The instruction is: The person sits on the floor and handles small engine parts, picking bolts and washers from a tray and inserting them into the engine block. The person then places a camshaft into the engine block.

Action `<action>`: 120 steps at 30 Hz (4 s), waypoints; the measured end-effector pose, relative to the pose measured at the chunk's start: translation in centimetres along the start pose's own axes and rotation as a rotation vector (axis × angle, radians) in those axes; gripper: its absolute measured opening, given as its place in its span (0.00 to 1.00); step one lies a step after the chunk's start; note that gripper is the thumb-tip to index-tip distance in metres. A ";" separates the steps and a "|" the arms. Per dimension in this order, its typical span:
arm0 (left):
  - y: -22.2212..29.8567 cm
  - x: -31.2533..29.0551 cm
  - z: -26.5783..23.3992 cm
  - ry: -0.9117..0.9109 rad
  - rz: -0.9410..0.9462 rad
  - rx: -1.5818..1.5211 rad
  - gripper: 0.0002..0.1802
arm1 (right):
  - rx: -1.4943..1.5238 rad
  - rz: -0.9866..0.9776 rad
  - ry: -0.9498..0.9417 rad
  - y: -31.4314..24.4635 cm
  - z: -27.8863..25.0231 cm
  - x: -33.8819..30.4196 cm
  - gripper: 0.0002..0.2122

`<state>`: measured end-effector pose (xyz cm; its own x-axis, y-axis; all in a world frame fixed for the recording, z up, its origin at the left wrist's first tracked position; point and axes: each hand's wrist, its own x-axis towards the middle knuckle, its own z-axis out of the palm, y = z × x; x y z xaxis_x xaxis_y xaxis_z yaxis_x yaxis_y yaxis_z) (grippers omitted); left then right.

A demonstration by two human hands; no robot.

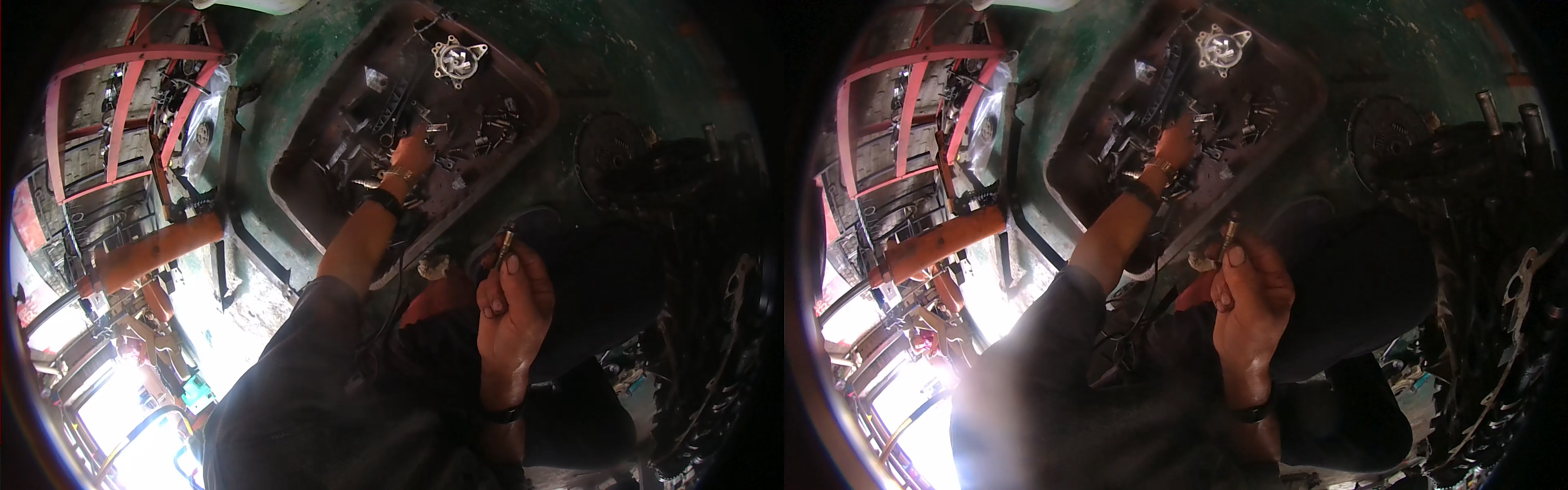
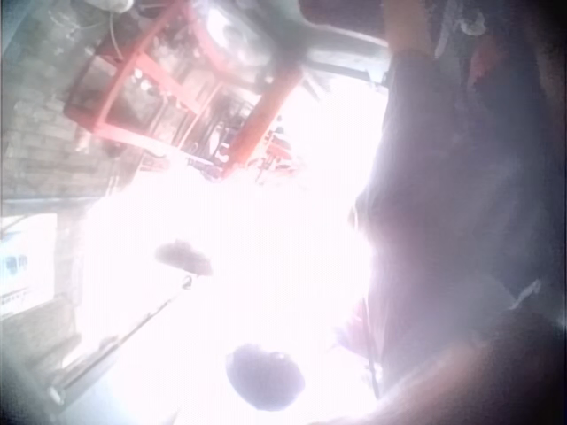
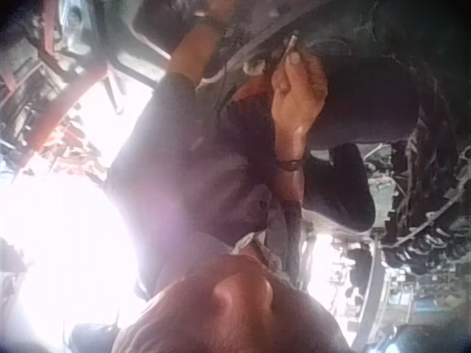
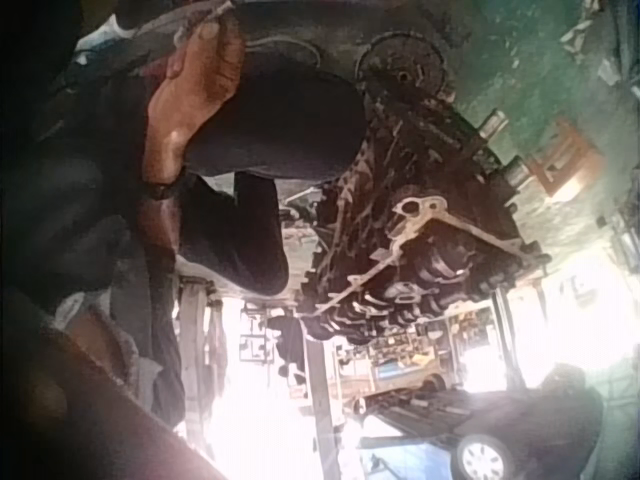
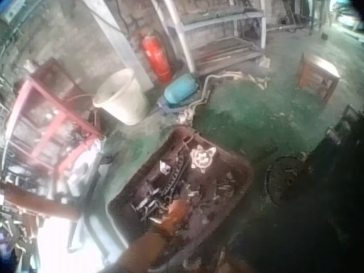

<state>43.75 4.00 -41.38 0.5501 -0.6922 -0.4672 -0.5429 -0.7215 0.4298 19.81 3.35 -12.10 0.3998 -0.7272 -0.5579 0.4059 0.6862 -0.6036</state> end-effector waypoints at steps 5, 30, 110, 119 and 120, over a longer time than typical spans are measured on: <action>2.7 1.7 1.3 -0.079 0.072 -0.061 0.23 | -0.014 0.005 -0.003 0.0 -0.1 0.0 0.10; -1.4 -7.1 2.6 -0.020 -0.301 -0.135 0.19 | -0.041 0.032 0.060 -0.3 0.5 -0.2 0.11; -21.8 -13.2 10.0 0.068 -0.229 0.331 0.10 | -0.143 -0.119 0.034 0.7 0.2 -0.6 0.08; -18.9 -13.4 8.7 0.212 -0.112 -0.044 0.08 | -0.147 -0.118 -0.087 1.1 -1.2 -0.5 0.12; -18.1 -13.5 8.1 0.229 -0.091 -0.089 0.08 | -0.138 -0.116 -0.088 1.1 -1.3 -0.5 0.12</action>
<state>41.04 26.49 -49.10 0.7285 -0.6033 -0.3245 -0.4327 -0.7725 0.4648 19.00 4.48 -13.23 0.4298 -0.7930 -0.4317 0.3391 0.5849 -0.7368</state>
